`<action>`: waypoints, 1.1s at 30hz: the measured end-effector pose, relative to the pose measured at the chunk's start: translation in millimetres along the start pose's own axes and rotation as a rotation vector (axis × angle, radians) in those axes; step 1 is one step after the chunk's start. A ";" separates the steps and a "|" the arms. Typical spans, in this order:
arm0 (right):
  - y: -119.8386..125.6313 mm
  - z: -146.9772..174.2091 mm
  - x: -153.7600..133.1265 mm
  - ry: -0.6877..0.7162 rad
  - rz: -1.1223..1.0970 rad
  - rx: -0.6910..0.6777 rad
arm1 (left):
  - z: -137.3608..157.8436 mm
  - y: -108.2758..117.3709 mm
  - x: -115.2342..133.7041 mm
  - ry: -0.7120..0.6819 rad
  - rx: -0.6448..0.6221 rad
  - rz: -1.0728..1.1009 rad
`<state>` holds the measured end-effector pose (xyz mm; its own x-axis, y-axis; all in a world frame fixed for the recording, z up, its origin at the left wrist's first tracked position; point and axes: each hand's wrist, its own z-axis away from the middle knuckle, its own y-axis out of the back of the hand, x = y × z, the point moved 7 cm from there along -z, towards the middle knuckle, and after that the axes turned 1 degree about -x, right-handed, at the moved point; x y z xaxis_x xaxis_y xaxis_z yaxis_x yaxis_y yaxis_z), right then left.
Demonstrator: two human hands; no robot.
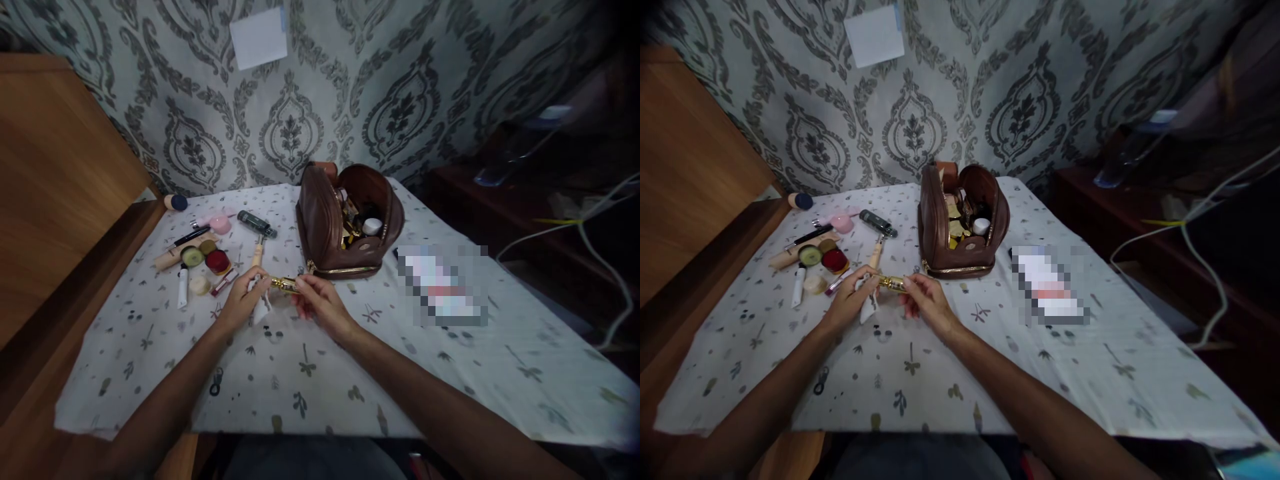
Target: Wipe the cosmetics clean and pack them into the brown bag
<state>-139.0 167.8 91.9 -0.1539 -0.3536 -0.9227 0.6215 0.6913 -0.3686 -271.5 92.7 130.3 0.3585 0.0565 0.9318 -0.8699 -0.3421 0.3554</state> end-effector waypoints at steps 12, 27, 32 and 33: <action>-13.3 5.6 -5.2 -0.050 -0.063 -0.161 | 3.9 9.7 9.7 -0.086 0.086 -0.045; -31.0 13.5 -7.5 0.138 0.054 -0.206 | 24.3 -32.1 13.4 -0.024 0.175 0.245; -16.1 10.9 -10.2 0.172 0.038 -0.028 | 31.8 -51.8 14.5 -0.111 0.071 0.032; -13.6 10.0 -9.1 0.163 0.034 -0.005 | 32.1 -53.5 13.2 -0.098 0.064 0.000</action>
<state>-138.4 155.2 106.4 -0.2558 -0.2236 -0.9405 0.6248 0.7042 -0.3373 -209.4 81.6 121.2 0.3926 -0.0348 0.9191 -0.8477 -0.4013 0.3469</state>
